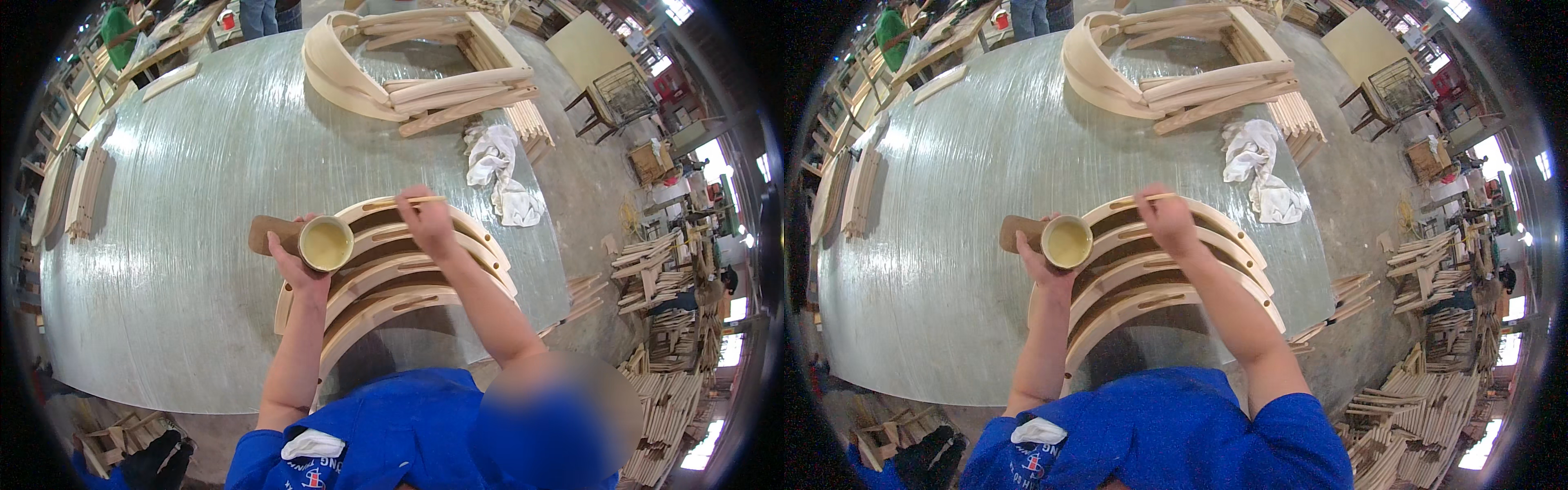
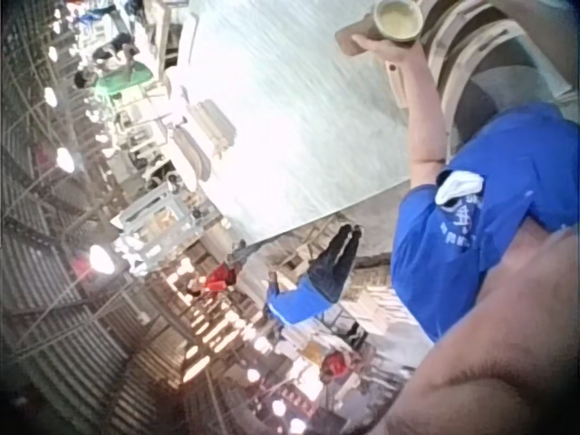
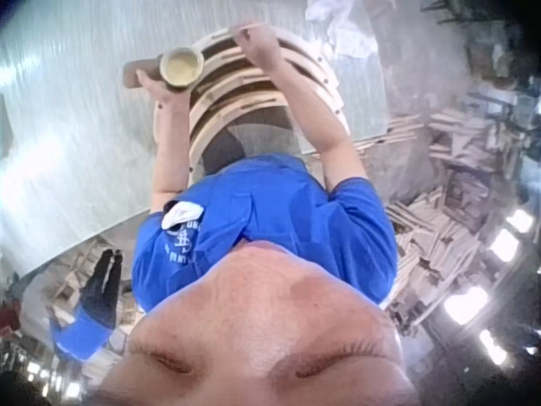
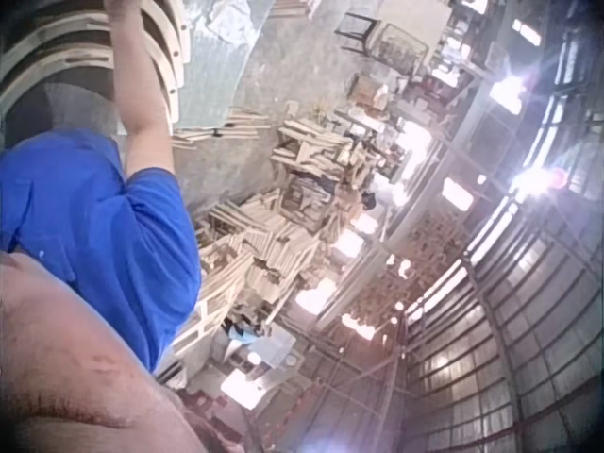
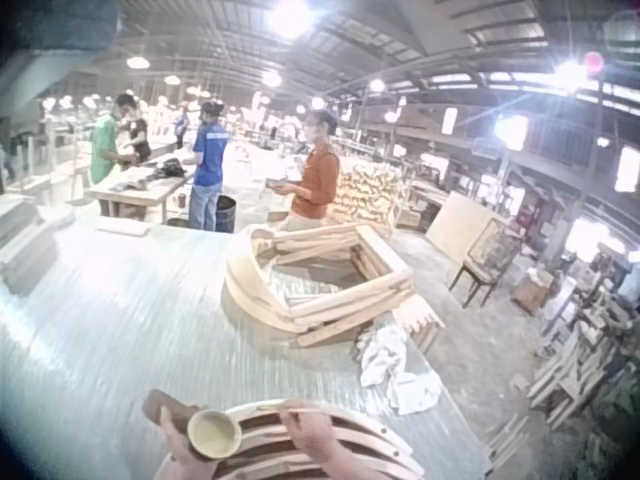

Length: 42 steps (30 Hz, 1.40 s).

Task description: The person mixes a yellow substance in a container using a drill, then applies the substance to curved wooden pieces with a brush. The person also wipes a wooden chair frame with a cloth.

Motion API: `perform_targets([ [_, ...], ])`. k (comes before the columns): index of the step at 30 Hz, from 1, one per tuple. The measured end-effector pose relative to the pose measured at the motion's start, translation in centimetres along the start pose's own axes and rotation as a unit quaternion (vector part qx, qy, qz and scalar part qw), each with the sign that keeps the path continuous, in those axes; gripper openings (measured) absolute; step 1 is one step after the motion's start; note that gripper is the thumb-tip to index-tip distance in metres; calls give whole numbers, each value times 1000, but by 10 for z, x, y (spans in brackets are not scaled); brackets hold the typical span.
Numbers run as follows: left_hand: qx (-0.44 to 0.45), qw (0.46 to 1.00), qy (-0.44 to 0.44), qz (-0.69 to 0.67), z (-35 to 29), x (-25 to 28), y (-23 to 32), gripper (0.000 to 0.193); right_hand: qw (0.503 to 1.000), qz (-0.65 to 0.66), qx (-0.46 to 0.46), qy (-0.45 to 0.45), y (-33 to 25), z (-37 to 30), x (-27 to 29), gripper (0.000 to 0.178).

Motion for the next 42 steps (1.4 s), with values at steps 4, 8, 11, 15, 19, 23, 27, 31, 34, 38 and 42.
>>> perform_targets([
  [4, -14, 998, -39, -52, 12, 14, 4, 46, 995, -99, 26, -14, -1, 7, 37, 9],
  [8, -26, 999, -18, 21, 21, 14, 3, 50, 992, -97, 33, -78, -20, 1, 26, 6],
  [11, -48, 995, -15, 88, 19, 3, 1, 45, 993, -43, -19, -107, -40, 3, 19, 8],
  [15, -72, 991, -24, 114, 12, -10, 4, 46, 956, 274, -107, 8, -54, -2, 25, 10],
  [19, -84, 990, -56, 101, 7, -9, 3, 47, 973, 195, -111, -56, -59, -8, 14, 14],
  [23, -69, 994, -64, 55, 1, -10, -1, 47, 890, 383, -249, -3, -39, -18, 10, 14],
  [27, -57, 997, -43, 32, -5, -14, -1, 47, 804, 517, -291, 33, -25, -28, 18, 6],
  [31, -66, 997, -35, 28, 7, -8, -2, 47, 737, 592, -325, 41, -24, -34, 12, 4],
  [34, -60, 997, -33, 29, 10, -25, -16, 47, 705, 602, -367, 79, -2, -41, 5, 3],
  [38, -57, 997, -48, 10, 22, -33, -27, 46, 682, 586, -425, 102, 16, -45, -8, 14],
  [42, -66, 996, -36, 50, 28, -33, -31, 47, 693, 566, -425, 140, 20, -38, -2, 20],
])
Point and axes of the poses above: each hand's wrist, its own z-axis towards the middle knuckle, its own x-axis out of the back of the hand, y = z × x, the point moved 3 cm from there along z, towards the middle knuckle, and after that the axes turned 5 degrees about z, right-handed, at the moved point
